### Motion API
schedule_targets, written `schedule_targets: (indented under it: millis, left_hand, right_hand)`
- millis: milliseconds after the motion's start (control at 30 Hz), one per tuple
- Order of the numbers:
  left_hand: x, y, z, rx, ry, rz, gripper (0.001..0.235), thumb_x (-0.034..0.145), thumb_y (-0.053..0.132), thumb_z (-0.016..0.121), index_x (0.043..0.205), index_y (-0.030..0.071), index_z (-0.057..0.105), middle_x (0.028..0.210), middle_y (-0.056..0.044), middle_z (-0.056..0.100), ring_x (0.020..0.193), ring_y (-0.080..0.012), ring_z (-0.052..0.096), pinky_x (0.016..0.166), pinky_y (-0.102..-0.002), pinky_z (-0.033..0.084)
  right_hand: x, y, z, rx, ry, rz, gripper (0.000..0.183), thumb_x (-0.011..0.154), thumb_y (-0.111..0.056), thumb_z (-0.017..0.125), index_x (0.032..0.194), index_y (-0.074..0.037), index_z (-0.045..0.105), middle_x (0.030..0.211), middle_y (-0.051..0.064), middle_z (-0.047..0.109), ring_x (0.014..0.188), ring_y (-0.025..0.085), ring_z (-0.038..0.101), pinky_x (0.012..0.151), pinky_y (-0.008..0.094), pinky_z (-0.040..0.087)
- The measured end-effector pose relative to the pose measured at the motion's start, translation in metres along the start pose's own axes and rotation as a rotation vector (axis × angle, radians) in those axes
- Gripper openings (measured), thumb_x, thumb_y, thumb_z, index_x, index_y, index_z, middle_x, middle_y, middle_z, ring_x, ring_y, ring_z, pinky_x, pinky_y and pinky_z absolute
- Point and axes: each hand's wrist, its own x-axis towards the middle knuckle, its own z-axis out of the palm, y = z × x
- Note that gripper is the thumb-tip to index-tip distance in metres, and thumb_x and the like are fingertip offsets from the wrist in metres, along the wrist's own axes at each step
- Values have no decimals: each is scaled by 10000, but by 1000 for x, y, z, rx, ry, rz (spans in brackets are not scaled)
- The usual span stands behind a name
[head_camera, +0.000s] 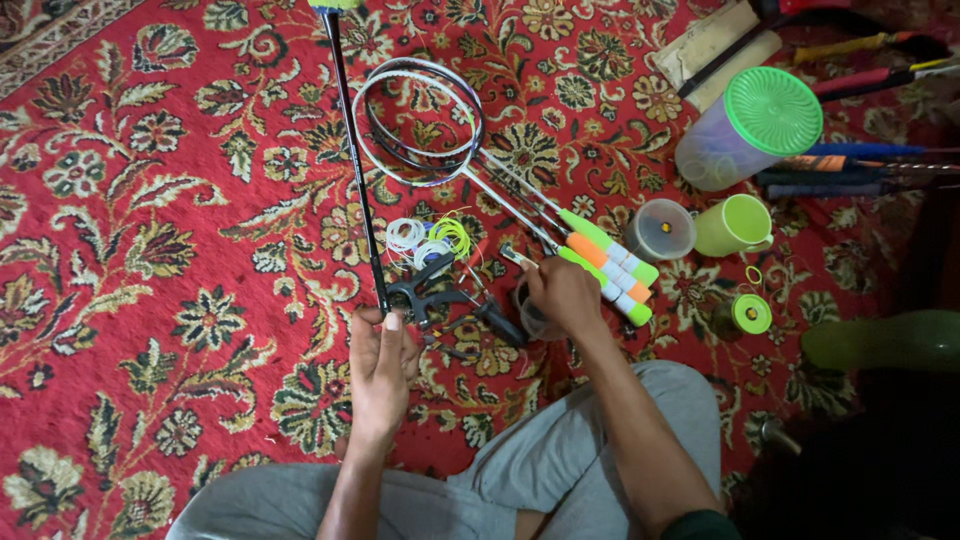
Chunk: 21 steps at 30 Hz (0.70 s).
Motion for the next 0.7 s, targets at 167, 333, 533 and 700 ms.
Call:
schedule_targets:
  millis: [167,333,533,700]
  left_hand:
    - [1,2,3,33,10,3,77,1114,144,359,1136,81,398,525,12,330,366,-50,277,321,-187,208]
    - [0,1,12,30,-30,45,100,1089,114,412,1168,97,471,552,39,472,370,-55,415,316,-182,314]
    - [-4,-27,13,137,-28,134,79,1048,55,493,1118,88,512,553,21,486,426,-62,421,388,-182,326]
    - [-1,-26,16,189,-110,268,88,1014,21,539,1095,55,528,571,-19,532,486,-76,416,450,-208,340]
  right_hand:
    - [-16,-5,-29,39,-92,34,477,957,-571,553,900,-123,708,891,205,726,1001,500,696,836,605,553]
    - [-11,12,-12,-58,-241,33,291,925,-360,673,1184,-258,754,1102,103,774,1116,407,707,920,571,573]
    - [0,42,16,-139,-274,24,275,905,-380,703,1158,-305,780,1104,92,790,1132,375,717,942,526,584]
    - [6,49,21,-93,-278,64,260,906,-406,698,1128,-314,797,1098,87,796,1127,372,720,934,507,589]
